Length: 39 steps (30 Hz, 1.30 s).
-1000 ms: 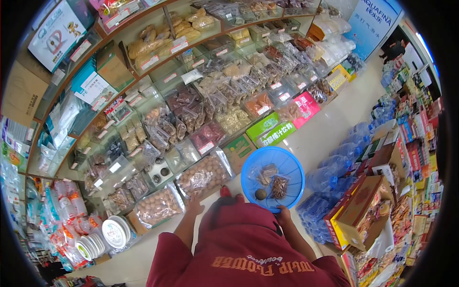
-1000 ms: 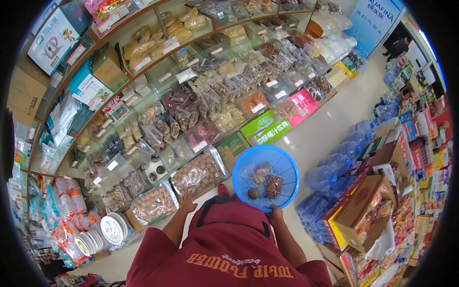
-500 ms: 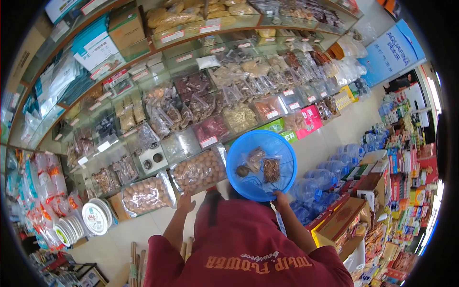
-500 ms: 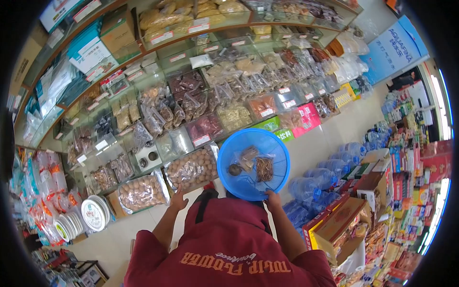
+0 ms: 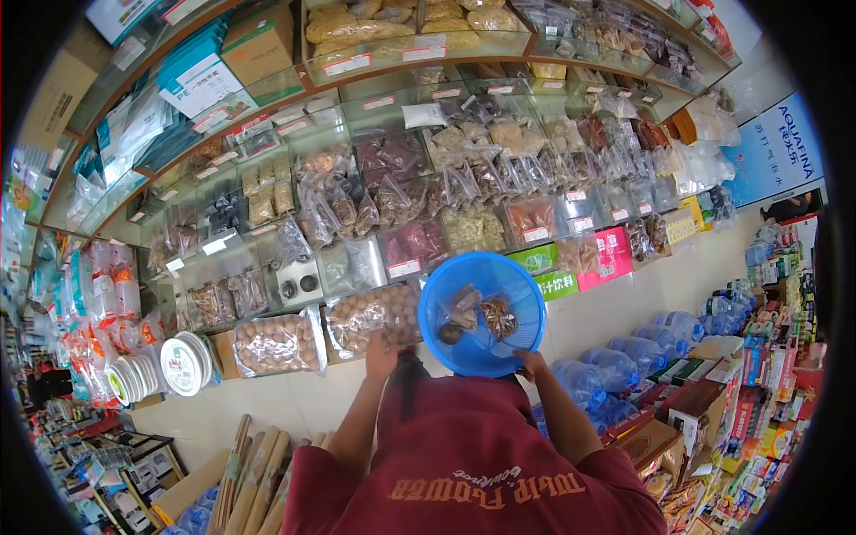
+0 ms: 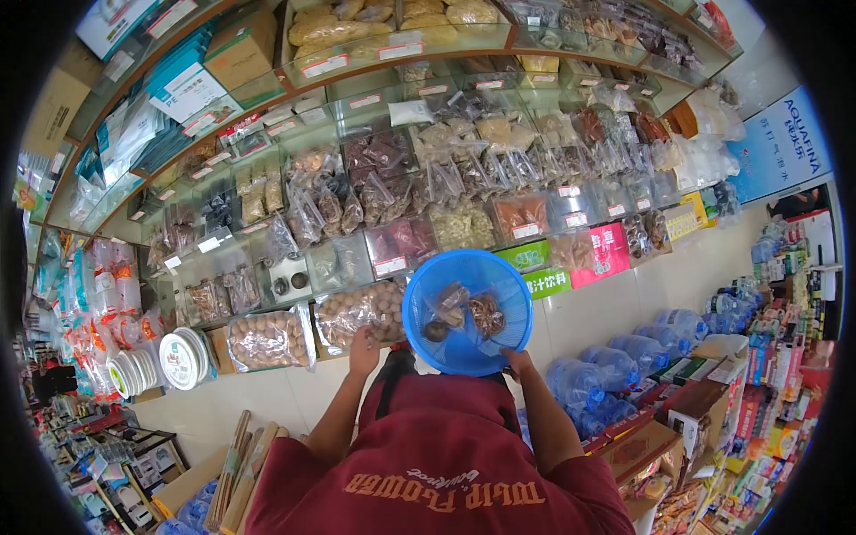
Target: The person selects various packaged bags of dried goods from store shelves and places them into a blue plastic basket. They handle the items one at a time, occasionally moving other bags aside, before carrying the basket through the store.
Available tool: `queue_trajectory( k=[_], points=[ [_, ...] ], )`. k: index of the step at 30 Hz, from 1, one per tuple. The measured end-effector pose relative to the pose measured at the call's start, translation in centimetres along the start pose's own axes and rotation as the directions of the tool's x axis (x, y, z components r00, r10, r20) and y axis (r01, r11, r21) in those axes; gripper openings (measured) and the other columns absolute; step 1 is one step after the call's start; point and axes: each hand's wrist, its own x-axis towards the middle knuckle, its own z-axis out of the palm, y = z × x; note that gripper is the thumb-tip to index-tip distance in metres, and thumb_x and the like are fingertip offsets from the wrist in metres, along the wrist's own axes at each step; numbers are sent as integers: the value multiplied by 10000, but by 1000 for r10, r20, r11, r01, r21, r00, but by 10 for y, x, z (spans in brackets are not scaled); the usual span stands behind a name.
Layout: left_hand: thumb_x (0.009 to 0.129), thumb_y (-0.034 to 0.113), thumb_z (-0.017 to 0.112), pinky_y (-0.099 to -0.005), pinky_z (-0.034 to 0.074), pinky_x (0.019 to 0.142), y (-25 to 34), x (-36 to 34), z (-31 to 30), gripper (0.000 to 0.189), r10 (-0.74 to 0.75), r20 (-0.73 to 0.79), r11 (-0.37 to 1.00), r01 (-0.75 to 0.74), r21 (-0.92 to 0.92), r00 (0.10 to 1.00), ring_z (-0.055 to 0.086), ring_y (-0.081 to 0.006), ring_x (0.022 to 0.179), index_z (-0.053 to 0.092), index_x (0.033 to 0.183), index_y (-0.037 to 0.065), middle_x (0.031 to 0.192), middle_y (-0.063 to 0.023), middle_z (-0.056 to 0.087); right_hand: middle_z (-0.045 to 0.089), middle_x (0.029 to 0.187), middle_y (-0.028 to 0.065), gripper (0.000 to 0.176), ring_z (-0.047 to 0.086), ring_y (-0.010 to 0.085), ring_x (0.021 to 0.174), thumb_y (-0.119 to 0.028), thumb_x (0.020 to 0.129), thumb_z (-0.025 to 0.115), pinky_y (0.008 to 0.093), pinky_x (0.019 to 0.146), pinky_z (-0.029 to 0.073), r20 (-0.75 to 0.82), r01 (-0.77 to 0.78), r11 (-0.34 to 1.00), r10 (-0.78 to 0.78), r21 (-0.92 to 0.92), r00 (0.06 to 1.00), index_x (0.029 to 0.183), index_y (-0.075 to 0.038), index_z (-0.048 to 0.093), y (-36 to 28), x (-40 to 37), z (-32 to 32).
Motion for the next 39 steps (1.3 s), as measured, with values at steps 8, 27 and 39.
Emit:
queue_trajectory(
  k=[8,27,39],
  points=[
    [888,278,546,-327,424,708,67,56,90,276,-391,62,902,396,-170,918,530,-161,786,532,907,3,802,-93,553,647,887,104,231,615,189,781,-74,759,629,321,709,486,197,296,955,-287,-15,937,955,49,627,-24,30,-41],
    [846,205,554,-489,437,807,80,75,138,475,-34,-181,999,41,32,983,559,-449,915,348,1195,-41,978,-300,571,626,1000,193,475,613,318,899,-231,794,638,399,818,467,-23,562,595,-698,-575,716,1153,51,508,-195,54,-12],
    [866,246,477,-516,475,725,117,75,126,435,-332,48,933,321,161,942,595,-468,789,301,1093,-82,839,-318,601,600,910,279,500,583,457,825,-145,834,508,548,724,442,126,476,228,-788,-849,603,1261,-91,254,-241,120,-3]
  ],
)
